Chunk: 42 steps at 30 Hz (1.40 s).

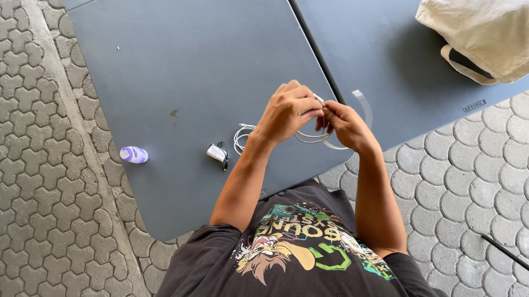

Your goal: The person picks up and coils a charging cable by hand, then places the coiled cable along with two power adapter blocks into a white cloth bag on a table.

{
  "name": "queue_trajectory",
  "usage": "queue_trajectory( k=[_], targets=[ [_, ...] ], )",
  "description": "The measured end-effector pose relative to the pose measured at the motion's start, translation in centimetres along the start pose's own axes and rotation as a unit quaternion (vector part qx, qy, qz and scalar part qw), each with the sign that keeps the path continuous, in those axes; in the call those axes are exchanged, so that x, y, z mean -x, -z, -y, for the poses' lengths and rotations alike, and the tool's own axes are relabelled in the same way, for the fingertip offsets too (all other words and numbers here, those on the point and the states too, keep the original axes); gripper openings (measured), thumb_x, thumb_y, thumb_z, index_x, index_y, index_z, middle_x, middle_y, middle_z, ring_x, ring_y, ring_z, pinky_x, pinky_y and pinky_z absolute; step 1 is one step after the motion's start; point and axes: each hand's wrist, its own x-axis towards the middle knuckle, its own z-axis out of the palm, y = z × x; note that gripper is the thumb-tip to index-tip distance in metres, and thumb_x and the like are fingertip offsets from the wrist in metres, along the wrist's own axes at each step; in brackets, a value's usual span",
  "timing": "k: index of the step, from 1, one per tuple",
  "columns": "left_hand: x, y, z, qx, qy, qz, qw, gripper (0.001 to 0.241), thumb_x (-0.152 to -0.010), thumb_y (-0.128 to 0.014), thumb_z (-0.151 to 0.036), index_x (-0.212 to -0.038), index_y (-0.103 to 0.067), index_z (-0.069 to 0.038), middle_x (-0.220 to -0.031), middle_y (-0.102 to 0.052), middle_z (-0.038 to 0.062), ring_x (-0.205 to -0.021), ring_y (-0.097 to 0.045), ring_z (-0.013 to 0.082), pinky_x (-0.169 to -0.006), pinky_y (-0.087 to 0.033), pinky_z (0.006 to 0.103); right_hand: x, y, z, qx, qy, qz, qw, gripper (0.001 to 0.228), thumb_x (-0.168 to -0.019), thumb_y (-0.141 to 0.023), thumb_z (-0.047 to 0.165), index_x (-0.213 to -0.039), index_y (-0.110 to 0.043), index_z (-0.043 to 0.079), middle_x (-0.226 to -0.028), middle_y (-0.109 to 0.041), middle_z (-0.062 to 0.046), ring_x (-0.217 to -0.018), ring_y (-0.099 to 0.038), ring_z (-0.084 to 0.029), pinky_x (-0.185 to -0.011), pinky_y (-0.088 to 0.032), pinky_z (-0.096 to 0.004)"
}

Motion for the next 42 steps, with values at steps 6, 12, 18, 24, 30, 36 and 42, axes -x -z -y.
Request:
queue_trajectory(
  k=[6, 12, 18, 24, 30, 36, 42],
  targets=[
    [0.4, -0.7, 1.3, 0.159, 0.068, -0.051, 0.984, 0.013, -0.081, -0.088, -0.019, -0.087, -0.077, -0.021, -0.101, -0.064, -0.001, -0.093, -0.063, 0.0185, -0.081, -0.05, 0.0302, 0.2, -2.3, 1.0, -0.308, 0.025, -0.039, 0.95, 0.037, -0.113, -0.043, 0.025, -0.093, -0.064, 0.0, -0.053, -0.043, -0.004, -0.053, -0.042, -0.011, -0.06, -0.046, -0.027],
    [1.1, -1.7, 2.2, 0.247, 0.127, -0.073, 0.958, 0.034, -0.075, -0.094, -0.021, -0.105, -0.077, -0.02, -0.095, -0.067, 0.0, -0.08, -0.066, 0.0131, -0.07, -0.051, 0.026, 0.3, -2.1, -0.3, -0.373, 0.022, 0.053, 0.926, 0.042, -0.111, -0.048, 0.034, -0.097, -0.066, -0.001, -0.058, -0.041, 0.004, -0.058, -0.042, -0.007, -0.07, -0.056, -0.035],
    [2.7, -3.3, 2.7, 0.319, 0.411, -0.211, 0.828, 0.062, -0.099, -0.055, -0.063, -0.071, -0.065, -0.009, -0.051, -0.056, 0.006, -0.045, -0.056, 0.0112, -0.044, -0.044, 0.0219, -1.3, -1.5, -2.6, -0.5, 0.129, -0.085, 0.852, 0.029, -0.112, -0.041, 0.019, -0.115, -0.057, -0.005, -0.079, -0.06, -0.016, -0.088, -0.069, -0.029, -0.096, -0.059, -0.045],
    [4.1, -7.8, 4.0, 0.543, 0.542, 0.136, 0.627, 0.108, -0.084, -0.024, -0.094, -0.111, -0.065, 0.002, -0.08, -0.075, 0.02, -0.07, -0.076, 0.0306, -0.068, -0.064, 0.0487, -1.2, -2.1, -0.5, -0.543, 0.209, -0.122, 0.805, 0.025, -0.112, -0.04, 0.022, -0.12, -0.052, 0.002, -0.093, -0.061, -0.014, -0.104, -0.065, -0.027, -0.117, -0.05, -0.051],
    [4.4, -12.7, 3.3, 0.674, 0.468, 0.014, 0.571, 0.054, -0.084, -0.089, -0.02, -0.126, -0.06, -0.005, -0.102, -0.07, 0.008, -0.086, -0.076, 0.0303, -0.077, -0.065, 0.0457, -0.7, -4.3, 0.5, -0.535, 0.226, -0.187, 0.792, 0.025, -0.112, -0.041, 0.023, -0.123, -0.052, 0.003, -0.108, -0.069, -0.017, -0.111, -0.07, -0.027, -0.119, -0.049, -0.047],
    [4.0, -12.7, 4.7, 0.647, 0.498, -0.257, 0.517, 0.038, -0.081, -0.082, 0.007, -0.113, -0.063, 0.0, -0.087, -0.063, 0.002, -0.087, -0.074, 0.0213, -0.086, -0.063, 0.0278, -0.2, -2.8, -1.0, -0.463, 0.223, -0.315, 0.798, 0.022, -0.11, -0.046, 0.025, -0.122, -0.053, 0.008, -0.114, -0.072, -0.015, -0.112, -0.073, -0.026, -0.113, -0.056, -0.042],
    [4.3, -10.6, 6.8, 0.237, 0.47, -0.075, 0.847, 0.033, -0.088, -0.072, -0.016, -0.12, -0.072, -0.008, -0.054, -0.067, 0.005, -0.048, -0.069, 0.0163, -0.048, -0.058, 0.0281, 0.1, -3.0, -0.9, -0.475, 0.173, -0.439, 0.743, 0.019, -0.108, -0.051, 0.025, -0.117, -0.059, 0.011, -0.117, -0.075, -0.017, -0.103, -0.077, -0.027, -0.091, -0.068, -0.036]
  ],
)
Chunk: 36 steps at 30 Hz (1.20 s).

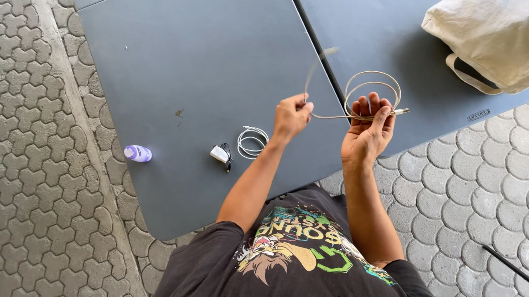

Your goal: The person picks up and coils a charging cable by hand, then places the coiled cable along with two power adapter blocks into a white cloth bag on a table.

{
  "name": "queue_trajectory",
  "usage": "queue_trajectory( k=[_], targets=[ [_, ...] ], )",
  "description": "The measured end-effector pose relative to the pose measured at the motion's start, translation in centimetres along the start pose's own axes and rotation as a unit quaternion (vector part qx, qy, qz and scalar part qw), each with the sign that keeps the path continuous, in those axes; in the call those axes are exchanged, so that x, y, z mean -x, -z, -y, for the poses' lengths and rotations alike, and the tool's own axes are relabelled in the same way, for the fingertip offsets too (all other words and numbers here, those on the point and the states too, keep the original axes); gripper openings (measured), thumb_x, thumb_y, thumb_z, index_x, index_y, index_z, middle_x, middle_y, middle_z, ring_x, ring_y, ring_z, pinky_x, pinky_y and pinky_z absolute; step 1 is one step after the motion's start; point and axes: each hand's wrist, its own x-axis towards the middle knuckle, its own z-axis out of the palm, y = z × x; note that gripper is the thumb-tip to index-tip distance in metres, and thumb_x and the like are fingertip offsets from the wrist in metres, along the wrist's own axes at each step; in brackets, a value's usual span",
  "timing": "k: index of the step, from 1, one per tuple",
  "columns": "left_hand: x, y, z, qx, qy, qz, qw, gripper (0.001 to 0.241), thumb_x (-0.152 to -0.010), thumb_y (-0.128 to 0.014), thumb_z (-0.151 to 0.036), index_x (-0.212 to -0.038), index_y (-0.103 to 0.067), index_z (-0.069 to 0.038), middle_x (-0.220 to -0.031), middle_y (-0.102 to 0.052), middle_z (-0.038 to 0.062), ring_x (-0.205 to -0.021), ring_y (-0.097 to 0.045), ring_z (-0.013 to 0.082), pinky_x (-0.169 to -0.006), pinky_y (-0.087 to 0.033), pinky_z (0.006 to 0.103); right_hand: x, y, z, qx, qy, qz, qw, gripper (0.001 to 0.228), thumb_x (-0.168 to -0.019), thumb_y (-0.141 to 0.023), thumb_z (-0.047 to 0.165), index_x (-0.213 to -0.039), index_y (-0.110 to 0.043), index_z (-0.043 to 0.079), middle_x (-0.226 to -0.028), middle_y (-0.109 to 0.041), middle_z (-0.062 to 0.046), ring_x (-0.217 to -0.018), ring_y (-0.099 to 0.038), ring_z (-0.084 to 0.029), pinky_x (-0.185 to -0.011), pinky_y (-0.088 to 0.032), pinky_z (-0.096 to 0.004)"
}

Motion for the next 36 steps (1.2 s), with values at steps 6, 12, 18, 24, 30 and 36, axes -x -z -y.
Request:
queue_trajectory(
  k=[6, 12, 18, 24, 30, 36],
  targets=[
    [-0.3, -1.1, -1.3, -0.472, -0.111, 0.136, 0.864, 0.023, -0.079, -0.059, -0.012, -0.09, -0.079, -0.011, -0.079, -0.068, 0.013, -0.077, -0.075, 0.0389, -0.071, -0.062, 0.0543, 1.1, -2.3, -0.3, 0.222, 0.153, 0.111, 0.957, 0.018, -0.112, -0.047, 0.025, -0.117, -0.054, 0.009, -0.118, -0.073, -0.017, -0.1, -0.076, -0.025, -0.077, -0.064, -0.029],
    [2.9, 1.6, -7.0, -0.405, -0.274, 0.008, 0.872, 0.022, -0.084, -0.058, -0.003, -0.093, -0.078, -0.007, -0.081, -0.054, 0.007, -0.076, -0.067, 0.0275, -0.062, -0.063, 0.0471, -0.9, -2.3, 1.3, 0.463, 0.292, 0.239, 0.802, 0.012, -0.11, -0.056, 0.006, -0.112, -0.067, 0.003, -0.098, -0.079, -0.013, -0.078, -0.077, -0.028, -0.063, -0.057, -0.032],
    [2.9, 3.8, -6.6, -0.408, -0.222, 0.086, 0.881, 0.018, -0.088, -0.061, -0.011, -0.095, -0.077, -0.013, -0.089, -0.06, 0.007, -0.086, -0.07, 0.0289, -0.071, -0.062, 0.0485, -3.9, 1.9, 0.4, 0.437, 0.245, 0.155, 0.852, 0.01, -0.11, -0.055, 0.001, -0.113, -0.062, -0.006, -0.107, -0.076, -0.024, -0.081, -0.077, -0.028, -0.062, -0.06, -0.03],
    [2.5, 2.9, -7.0, -0.411, -0.3, 0.091, 0.856, 0.018, -0.096, -0.054, -0.012, -0.099, -0.072, -0.015, -0.085, -0.058, 0.002, -0.082, -0.067, 0.0243, -0.068, -0.059, 0.0394, -2.1, 0.3, 1.1, 0.516, 0.061, 0.324, 0.791, 0.015, -0.102, -0.062, -0.002, -0.11, -0.07, 0.008, -0.091, -0.077, -0.008, -0.084, -0.075, -0.024, -0.08, -0.057, -0.038],
    [1.5, 4.0, -7.1, -0.477, -0.36, 0.055, 0.8, 0.021, -0.094, -0.059, -0.013, -0.107, -0.073, -0.022, -0.081, -0.055, 0.0, -0.081, -0.059, 0.0216, -0.068, -0.055, 0.036, -3.3, 3.7, -1.4, 0.212, -0.272, 0.26, 0.902, 0.027, -0.109, -0.049, 0.012, -0.127, -0.062, -0.003, -0.083, -0.07, -0.015, -0.071, -0.075, -0.021, -0.07, -0.064, -0.036],
    [1.6, 2.8, -6.3, -0.414, -0.41, 0.013, 0.813, 0.014, -0.091, -0.064, -0.013, -0.096, -0.073, -0.022, -0.08, -0.052, 0.0, -0.08, -0.054, 0.0197, -0.067, -0.051, 0.0324, -2.3, 1.7, 0.4, 0.229, -0.313, 0.307, 0.869, 0.031, -0.112, -0.05, 0.024, -0.113, -0.064, -0.004, -0.069, -0.036, 0.006, -0.059, -0.042, -0.003, -0.07, -0.06, -0.035]
  ],
)
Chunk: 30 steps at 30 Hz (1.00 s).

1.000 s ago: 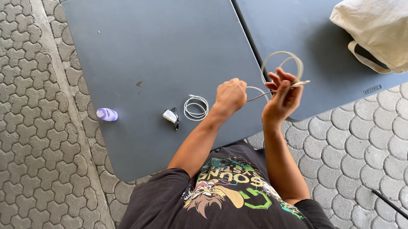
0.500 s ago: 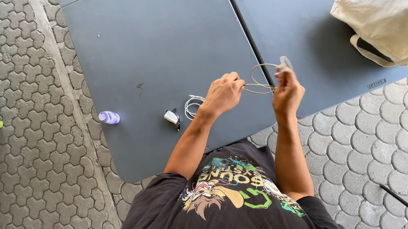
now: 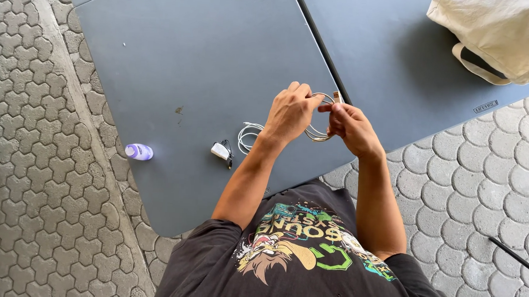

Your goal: The person picks up and coils a charging cable by hand, then places the coiled cable along with two power adapter blocks into a white cloth bag on a table.

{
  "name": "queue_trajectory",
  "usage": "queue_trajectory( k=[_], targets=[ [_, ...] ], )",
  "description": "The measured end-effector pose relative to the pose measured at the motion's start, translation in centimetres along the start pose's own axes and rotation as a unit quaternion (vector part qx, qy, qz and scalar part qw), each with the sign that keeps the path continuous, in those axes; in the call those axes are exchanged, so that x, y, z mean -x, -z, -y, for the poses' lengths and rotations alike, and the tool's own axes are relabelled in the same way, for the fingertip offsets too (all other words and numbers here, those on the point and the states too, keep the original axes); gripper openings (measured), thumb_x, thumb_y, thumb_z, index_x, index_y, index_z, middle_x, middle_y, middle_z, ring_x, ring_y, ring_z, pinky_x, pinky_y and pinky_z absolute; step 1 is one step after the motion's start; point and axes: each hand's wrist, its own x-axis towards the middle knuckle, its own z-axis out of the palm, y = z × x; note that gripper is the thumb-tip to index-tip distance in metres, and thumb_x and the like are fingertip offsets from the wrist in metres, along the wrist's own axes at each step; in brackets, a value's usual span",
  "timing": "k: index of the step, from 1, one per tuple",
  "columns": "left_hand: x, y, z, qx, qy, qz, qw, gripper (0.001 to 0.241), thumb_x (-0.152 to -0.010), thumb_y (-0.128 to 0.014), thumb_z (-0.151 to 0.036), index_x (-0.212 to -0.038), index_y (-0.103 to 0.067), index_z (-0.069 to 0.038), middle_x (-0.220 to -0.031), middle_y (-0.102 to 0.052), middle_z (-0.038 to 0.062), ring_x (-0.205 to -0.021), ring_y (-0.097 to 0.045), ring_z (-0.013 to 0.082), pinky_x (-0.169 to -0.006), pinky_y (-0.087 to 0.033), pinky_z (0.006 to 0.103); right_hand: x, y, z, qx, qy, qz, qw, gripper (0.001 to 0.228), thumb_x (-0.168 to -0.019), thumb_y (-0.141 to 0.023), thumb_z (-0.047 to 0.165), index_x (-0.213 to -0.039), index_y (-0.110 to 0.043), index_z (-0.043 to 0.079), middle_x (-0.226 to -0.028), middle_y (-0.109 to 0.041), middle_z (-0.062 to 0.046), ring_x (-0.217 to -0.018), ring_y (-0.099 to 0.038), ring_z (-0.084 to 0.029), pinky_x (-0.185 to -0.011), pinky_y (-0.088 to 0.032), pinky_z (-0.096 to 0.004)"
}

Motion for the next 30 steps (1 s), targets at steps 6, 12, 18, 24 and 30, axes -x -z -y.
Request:
queue_trajectory(
  k=[6, 12, 18, 24, 30],
  targets=[
    [-0.1, 2.3, -1.2, 0.296, 0.124, -0.102, 0.942, 0.064, -0.086, -0.085, -0.033, -0.138, -0.053, -0.013, -0.126, -0.058, 0.013, -0.132, -0.053, 0.0348, -0.116, -0.039, 0.0483, 0.3, 0.3, -0.1, -0.14, 0.021, 0.08, 0.987, 0.024, -0.109, -0.054, 0.015, -0.102, -0.061, -0.007, -0.062, -0.025, 0.011, -0.053, -0.027, 0.0, -0.063, -0.05, -0.03],
    [2.1, 0.3, 1.4, 0.527, 0.272, 0.045, 0.804, 0.014, -0.1, -0.063, -0.015, -0.1, -0.074, -0.007, -0.065, -0.071, 0.007, -0.052, -0.071, 0.0139, -0.048, -0.057, 0.0234, -0.5, -0.6, -0.7, -0.059, -0.008, 0.055, 0.997, 0.022, -0.107, -0.057, 0.013, -0.118, -0.06, -0.006, -0.07, -0.041, 0.002, -0.066, -0.051, -0.008, -0.079, -0.06, -0.036],
    [6.9, -2.7, 5.9, 0.6, 0.407, 0.067, 0.685, 0.018, -0.092, -0.07, -0.008, -0.108, -0.07, 0.0, -0.074, -0.072, 0.011, -0.058, -0.074, 0.019, -0.054, -0.063, 0.0281, -3.8, 0.8, -7.8, 0.193, -0.031, -0.008, 0.981, 0.013, -0.105, -0.063, 0.003, -0.116, -0.068, 0.0, -0.087, -0.067, -0.012, -0.083, -0.072, -0.02, -0.078, -0.065, -0.042],
    [15.7, -6.3, 10.9, 0.304, 0.519, 0.099, 0.792, 0.025, -0.079, -0.082, -0.018, -0.103, -0.078, -0.021, -0.093, -0.079, 0.0, -0.092, -0.076, 0.0191, -0.086, -0.06, 0.0338, -5.8, -3.2, -12.9, 0.294, -0.096, 0.013, 0.951, 0.014, -0.093, -0.071, -0.001, -0.106, -0.074, -0.001, -0.081, -0.072, -0.021, -0.068, -0.074, -0.029, -0.061, -0.066, -0.042],
    [22.1, -4.9, 10.8, 0.105, 0.593, -0.079, 0.795, 0.027, -0.083, -0.076, -0.016, -0.11, -0.074, -0.016, -0.092, -0.072, 0.003, -0.086, -0.075, 0.0205, -0.084, -0.06, 0.0361, -11.2, -4.7, -20.7, 0.461, -0.144, 0.151, 0.862, 0.009, -0.091, -0.069, 0.013, -0.094, -0.076, 0.018, -0.065, -0.072, -0.001, -0.056, -0.073, -0.016, -0.058, -0.061, -0.03]
  ],
)
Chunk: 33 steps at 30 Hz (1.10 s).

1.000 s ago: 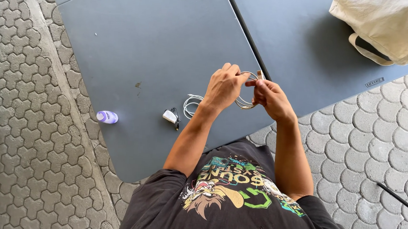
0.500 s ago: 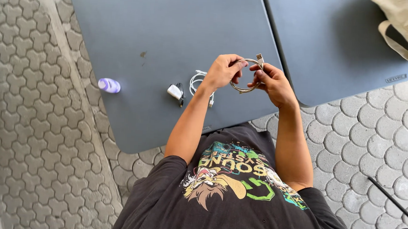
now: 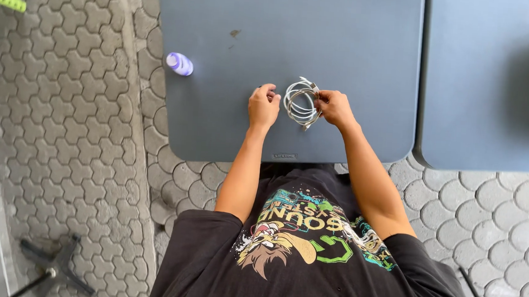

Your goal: The person picks up and coils a charging cable by hand, then places the coiled cable along with two power adapter blocks into a white cloth bag on a table.

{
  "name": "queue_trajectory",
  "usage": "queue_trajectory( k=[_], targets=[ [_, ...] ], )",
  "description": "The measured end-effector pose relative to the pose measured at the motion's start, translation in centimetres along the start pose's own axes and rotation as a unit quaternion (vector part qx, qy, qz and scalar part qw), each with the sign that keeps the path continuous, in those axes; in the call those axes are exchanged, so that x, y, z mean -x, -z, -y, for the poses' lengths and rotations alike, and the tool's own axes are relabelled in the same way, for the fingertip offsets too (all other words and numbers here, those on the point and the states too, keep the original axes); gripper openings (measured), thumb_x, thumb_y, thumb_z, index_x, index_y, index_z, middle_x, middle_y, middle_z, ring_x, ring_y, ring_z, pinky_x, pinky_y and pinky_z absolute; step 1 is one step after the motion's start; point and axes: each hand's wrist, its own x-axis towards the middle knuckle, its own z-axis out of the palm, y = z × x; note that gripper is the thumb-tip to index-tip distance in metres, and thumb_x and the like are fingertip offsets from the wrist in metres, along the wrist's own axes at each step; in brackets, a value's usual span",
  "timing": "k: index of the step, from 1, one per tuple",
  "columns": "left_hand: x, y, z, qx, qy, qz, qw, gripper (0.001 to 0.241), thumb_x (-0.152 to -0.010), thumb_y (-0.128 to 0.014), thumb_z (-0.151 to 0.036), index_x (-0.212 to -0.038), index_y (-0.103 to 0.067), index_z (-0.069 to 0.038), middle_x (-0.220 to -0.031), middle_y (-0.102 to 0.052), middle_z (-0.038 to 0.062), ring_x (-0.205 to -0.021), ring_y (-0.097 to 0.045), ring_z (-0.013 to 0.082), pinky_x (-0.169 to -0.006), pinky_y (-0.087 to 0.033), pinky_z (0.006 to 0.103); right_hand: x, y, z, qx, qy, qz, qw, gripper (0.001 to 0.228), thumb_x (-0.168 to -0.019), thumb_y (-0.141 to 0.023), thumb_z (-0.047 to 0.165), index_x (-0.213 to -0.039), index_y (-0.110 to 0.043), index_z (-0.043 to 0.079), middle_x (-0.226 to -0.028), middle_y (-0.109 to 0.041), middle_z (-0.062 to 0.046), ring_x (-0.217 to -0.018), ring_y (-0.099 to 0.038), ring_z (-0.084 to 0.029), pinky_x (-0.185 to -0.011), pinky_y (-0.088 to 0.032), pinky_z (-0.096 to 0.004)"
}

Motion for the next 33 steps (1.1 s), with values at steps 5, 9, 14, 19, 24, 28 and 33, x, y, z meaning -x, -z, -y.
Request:
queue_trajectory(
  k=[5, 9, 14, 19, 24, 28, 33],
  targets=[
    [-0.7, -1.4, 4.9, 0.043, 0.123, -0.096, 0.987, 0.057, -0.083, -0.078, -0.027, -0.133, -0.056, -0.012, -0.108, -0.059, 0.01, -0.106, -0.067, 0.0316, -0.101, -0.052, 0.0438, -2.7, -3.2, -0.9, 0.235, 0.051, -0.08, 0.967, 0.023, -0.093, -0.07, 0.025, -0.115, -0.073, 0.017, -0.096, -0.071, -0.013, -0.089, -0.072, -0.039, -0.08, -0.06, -0.051],
    [-2.6, -3.5, 8.4, 0.024, 0.215, -0.056, 0.975, 0.081, -0.083, -0.074, -0.061, -0.141, -0.049, -0.01, -0.127, -0.053, 0.018, -0.123, -0.06, 0.042, -0.112, -0.043, 0.0506, -0.5, -4.0, 3.6, 0.246, 0.019, -0.132, 0.96, 0.048, -0.088, -0.079, 0.025, -0.131, -0.06, 0.013, -0.12, -0.051, -0.013, -0.113, -0.057, -0.04, -0.099, -0.052, -0.049],
    [-3.4, -1.1, 4.8, -0.01, 0.17, 0.0, 0.985, 0.091, -0.074, -0.079, -0.064, -0.137, -0.049, -0.006, -0.123, -0.054, 0.022, -0.117, -0.062, 0.0489, -0.104, -0.049, 0.0563, -0.2, -4.7, 4.9, 0.25, -0.019, -0.17, 0.953, 0.079, -0.083, -0.086, 0.026, -0.145, -0.04, 0.01, -0.13, -0.043, -0.019, -0.119, -0.048, -0.043, -0.107, -0.045, -0.052],
    [-3.5, -2.1, 6.2, -0.082, 0.117, 0.046, 0.989, 0.073, -0.073, -0.088, -0.04, -0.127, -0.05, -0.008, -0.12, -0.051, 0.016, -0.115, -0.061, 0.0447, -0.093, -0.057, 0.054, -2.0, -6.6, 1.4, 0.281, -0.024, -0.143, 0.949, 0.058, -0.089, -0.079, 0.033, -0.134, -0.049, 0.011, -0.126, -0.049, -0.015, -0.117, -0.051, -0.04, -0.104, -0.045, -0.047],
    [-2.8, -2.1, 6.2, -0.121, 0.052, 0.068, 0.989, 0.056, -0.075, -0.082, -0.021, -0.118, -0.053, -0.002, -0.114, -0.05, 0.017, -0.11, -0.061, 0.0438, -0.084, -0.06, 0.0502, -1.5, -9.4, -0.2, 0.35, -0.009, -0.128, 0.928, 0.023, -0.1, -0.056, 0.026, -0.112, -0.049, 0.008, -0.109, -0.055, -0.016, -0.1, -0.066, -0.041, -0.09, -0.055, -0.046],
    [-1.9, -2.3, 5.6, -0.126, 0.014, 0.086, 0.988, 0.064, -0.076, -0.085, -0.02, -0.122, -0.045, 0.0, -0.117, -0.049, 0.021, -0.117, -0.056, 0.0473, -0.089, -0.059, 0.0524, 0.9, -8.1, 1.1, 0.319, 0.048, -0.122, 0.939, 0.018, -0.1, -0.048, 0.018, -0.113, -0.046, 0.005, -0.105, -0.053, -0.019, -0.097, -0.065, -0.046, -0.088, -0.054, -0.048],
    [-0.7, -1.4, 3.2, 0.087, 0.156, 0.06, 0.982, 0.055, -0.075, -0.071, -0.022, -0.123, -0.046, -0.016, -0.108, -0.072, 0.021, -0.108, -0.07, 0.0437, -0.092, -0.056, 0.0494, 4.7, -3.1, 5.4, 0.077, 0.008, 0.014, 0.997, 0.015, -0.104, -0.048, 0.021, -0.117, -0.055, 0.02, -0.085, -0.074, -0.013, -0.091, -0.073, -0.038, -0.085, -0.054, -0.052]
  ],
)
